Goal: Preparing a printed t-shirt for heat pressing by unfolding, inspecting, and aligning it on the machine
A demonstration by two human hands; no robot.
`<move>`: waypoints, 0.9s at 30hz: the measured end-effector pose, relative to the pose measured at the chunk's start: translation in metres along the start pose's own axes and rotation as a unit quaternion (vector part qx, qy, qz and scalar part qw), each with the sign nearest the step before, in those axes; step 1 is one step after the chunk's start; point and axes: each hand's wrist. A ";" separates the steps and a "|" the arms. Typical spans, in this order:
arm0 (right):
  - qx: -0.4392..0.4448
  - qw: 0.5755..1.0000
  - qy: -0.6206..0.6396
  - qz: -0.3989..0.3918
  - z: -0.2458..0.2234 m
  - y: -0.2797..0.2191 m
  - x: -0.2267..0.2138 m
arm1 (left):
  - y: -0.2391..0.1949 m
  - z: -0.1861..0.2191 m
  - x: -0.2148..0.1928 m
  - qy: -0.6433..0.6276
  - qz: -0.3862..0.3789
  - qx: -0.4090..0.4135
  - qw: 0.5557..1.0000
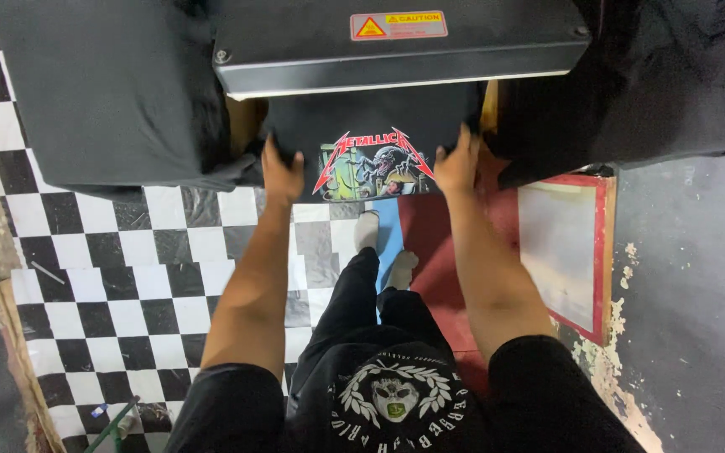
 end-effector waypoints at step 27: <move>0.143 0.963 0.212 0.084 0.129 -0.039 0.015 | -0.053 -0.134 0.014 -0.094 0.066 -0.114 0.987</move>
Point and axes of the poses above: each hand's wrist, its own y-axis towards the middle knuckle, its own x-axis out of the palm, z = x × y, and after that the axes turned 15 degrees about z, right-handed
